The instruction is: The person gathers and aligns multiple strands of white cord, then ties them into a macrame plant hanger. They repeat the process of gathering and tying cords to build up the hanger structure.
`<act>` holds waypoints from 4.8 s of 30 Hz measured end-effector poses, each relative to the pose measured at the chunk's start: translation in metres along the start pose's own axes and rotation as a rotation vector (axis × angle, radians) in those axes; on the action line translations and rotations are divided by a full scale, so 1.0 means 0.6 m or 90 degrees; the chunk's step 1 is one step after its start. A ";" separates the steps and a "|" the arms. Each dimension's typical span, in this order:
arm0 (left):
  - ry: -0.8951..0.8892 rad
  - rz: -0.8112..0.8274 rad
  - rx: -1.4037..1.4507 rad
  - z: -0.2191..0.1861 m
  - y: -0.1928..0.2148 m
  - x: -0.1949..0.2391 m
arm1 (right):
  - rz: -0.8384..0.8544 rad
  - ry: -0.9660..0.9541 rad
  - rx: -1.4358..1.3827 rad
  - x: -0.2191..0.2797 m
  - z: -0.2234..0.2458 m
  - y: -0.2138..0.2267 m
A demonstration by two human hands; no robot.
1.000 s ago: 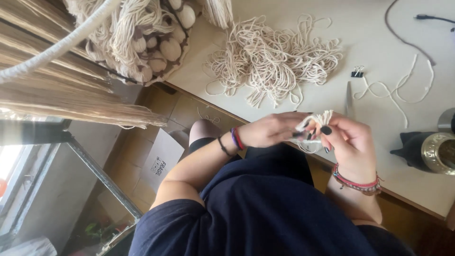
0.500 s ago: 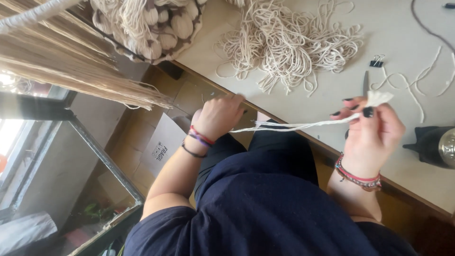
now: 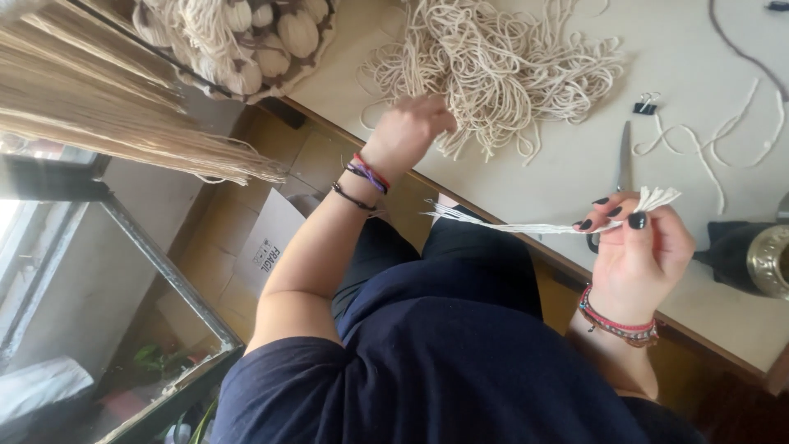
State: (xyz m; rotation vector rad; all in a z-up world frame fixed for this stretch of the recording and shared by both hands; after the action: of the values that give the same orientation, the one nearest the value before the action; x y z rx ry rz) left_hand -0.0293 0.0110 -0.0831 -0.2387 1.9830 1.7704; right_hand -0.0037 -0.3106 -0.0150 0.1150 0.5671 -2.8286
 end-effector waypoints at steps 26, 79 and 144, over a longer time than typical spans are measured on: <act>-0.373 -0.064 -0.163 -0.038 -0.078 -0.032 | 0.033 -0.047 0.005 -0.022 -0.049 -0.022; 0.010 -0.136 0.460 -0.031 0.184 -0.224 | 0.177 0.126 0.073 -0.213 0.025 -0.208; -0.114 0.024 0.279 -0.033 0.075 -0.182 | 0.313 -0.021 0.166 -0.125 -0.011 -0.119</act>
State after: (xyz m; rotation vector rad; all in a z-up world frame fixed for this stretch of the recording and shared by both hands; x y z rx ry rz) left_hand 0.0428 -0.0208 0.0072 0.0980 2.1867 1.2816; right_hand 0.0503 -0.2267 0.0149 0.2211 0.1308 -2.4005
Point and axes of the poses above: each hand's wrist, its own x-axis away from the middle knuckle, its own y-axis out of the back of the hand, z = x × y, the point moved 5 cm from there along -x, towards the middle knuckle, and after that the axes turned 12 degrees about -x, right-handed, at the moved point
